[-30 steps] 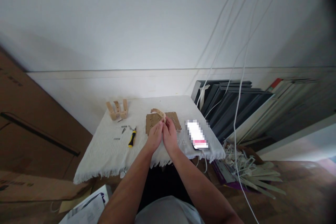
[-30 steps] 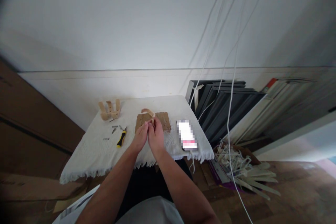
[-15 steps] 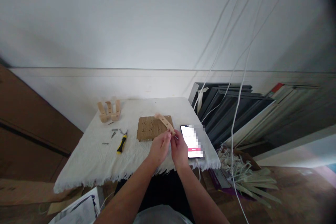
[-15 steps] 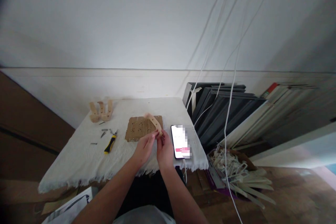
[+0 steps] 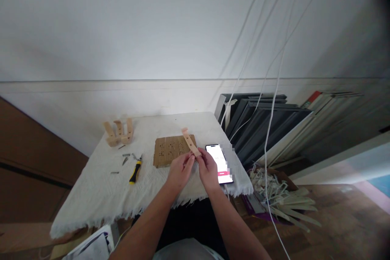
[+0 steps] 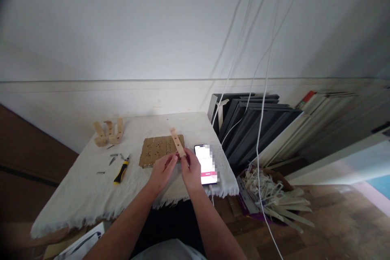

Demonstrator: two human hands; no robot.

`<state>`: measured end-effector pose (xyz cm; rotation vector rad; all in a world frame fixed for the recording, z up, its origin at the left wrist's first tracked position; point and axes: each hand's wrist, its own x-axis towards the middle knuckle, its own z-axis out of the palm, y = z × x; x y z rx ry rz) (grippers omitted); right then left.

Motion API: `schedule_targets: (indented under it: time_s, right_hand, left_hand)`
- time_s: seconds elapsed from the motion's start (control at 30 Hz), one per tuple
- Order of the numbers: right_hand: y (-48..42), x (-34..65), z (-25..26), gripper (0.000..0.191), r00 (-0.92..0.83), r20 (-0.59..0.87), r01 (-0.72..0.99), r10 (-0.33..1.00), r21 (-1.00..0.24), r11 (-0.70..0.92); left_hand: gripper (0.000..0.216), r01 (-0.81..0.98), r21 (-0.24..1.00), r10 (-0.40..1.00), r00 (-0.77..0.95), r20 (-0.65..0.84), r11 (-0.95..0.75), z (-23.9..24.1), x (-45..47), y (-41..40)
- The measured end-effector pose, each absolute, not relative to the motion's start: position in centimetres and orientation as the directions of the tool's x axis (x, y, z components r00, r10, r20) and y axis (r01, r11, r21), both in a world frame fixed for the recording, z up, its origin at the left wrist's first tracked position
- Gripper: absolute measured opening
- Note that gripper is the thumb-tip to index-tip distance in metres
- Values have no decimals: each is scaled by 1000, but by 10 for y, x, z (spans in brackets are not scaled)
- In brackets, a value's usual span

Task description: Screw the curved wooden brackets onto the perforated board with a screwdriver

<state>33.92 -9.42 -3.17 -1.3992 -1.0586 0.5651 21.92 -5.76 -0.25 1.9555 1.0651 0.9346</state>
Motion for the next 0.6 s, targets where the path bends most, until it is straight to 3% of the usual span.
schedule_targets:
  time_s: [0.1, 0.17, 0.27, 0.33, 0.4, 0.6]
  right_hand:
    - [-95, 342, -35, 37, 482, 246, 264, 841, -956, 128]
    - [-92, 349, -34, 41, 495, 248, 276, 833, -954, 121]
    - [-79, 363, -28, 45, 515, 168, 248, 841, -968, 41]
    - [-66, 370, -25, 46, 434, 98, 211, 896, -977, 5]
    - [-50, 371, -23, 44, 301, 50, 242, 952, -970, -26]
    - [-11, 360, -20, 35, 213, 50, 354, 976, -935, -30]
  left_hand:
    - [31, 452, 731, 841, 440, 315, -511, -8, 208, -45]
    - [35, 592, 557, 813, 441, 380, -582, -11, 197, -34]
    - [69, 724, 321, 791, 536, 297, -611, -13, 184, -22]
    - [70, 771, 230, 803, 551, 229, -594, -14, 181, -19]
    - [65, 795, 184, 814, 545, 203, -578, -15, 182, -18]
    - [66, 811, 155, 823, 540, 173, -565, -18, 183, -6]
